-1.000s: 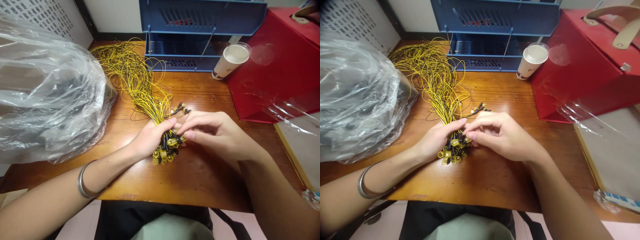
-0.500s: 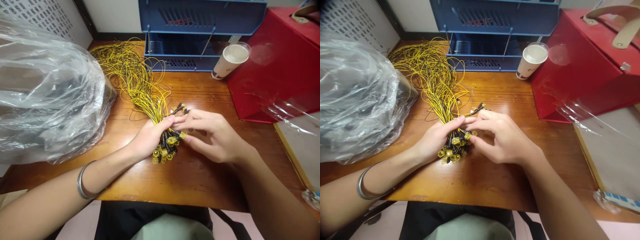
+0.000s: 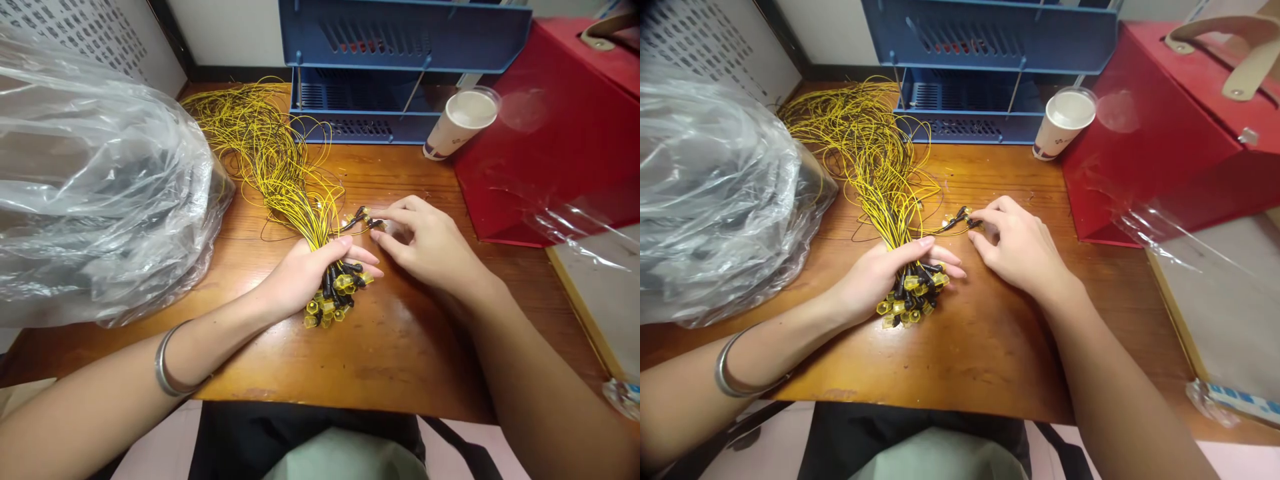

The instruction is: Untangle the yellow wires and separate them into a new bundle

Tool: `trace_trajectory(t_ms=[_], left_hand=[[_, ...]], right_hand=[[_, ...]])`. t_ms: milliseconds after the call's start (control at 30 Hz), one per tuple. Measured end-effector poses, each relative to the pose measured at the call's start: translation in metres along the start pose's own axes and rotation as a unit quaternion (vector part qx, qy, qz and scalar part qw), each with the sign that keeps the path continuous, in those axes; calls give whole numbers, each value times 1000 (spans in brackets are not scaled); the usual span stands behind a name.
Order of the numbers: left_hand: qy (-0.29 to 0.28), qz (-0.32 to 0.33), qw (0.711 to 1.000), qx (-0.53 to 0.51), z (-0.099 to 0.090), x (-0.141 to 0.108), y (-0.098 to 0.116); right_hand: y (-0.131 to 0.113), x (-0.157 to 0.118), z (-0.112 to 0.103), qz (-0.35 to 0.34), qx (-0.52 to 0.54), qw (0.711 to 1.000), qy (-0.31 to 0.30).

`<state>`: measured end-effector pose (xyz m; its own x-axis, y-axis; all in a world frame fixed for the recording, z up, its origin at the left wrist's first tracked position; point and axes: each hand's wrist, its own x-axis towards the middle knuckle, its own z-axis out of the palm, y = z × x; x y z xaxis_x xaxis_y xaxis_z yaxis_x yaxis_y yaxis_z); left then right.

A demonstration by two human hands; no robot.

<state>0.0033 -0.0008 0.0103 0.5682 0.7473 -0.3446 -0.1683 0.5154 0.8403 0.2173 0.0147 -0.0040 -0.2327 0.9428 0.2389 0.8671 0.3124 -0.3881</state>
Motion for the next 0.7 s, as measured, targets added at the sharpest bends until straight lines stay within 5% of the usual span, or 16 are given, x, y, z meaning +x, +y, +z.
trace_trajectory(t_ms=[233, 400, 700], left_hand=[[-6, 3, 1000, 13, -3, 2, -2], [-9, 0, 1000, 1, -2, 2, -1], [6, -2, 1000, 8, -1, 1, 0]], right_hand=[[-9, 5, 13, 13, -15, 997, 76], [-12, 10, 18, -70, -13, 997, 34], [-10, 8, 9, -70, 8, 995, 68]])
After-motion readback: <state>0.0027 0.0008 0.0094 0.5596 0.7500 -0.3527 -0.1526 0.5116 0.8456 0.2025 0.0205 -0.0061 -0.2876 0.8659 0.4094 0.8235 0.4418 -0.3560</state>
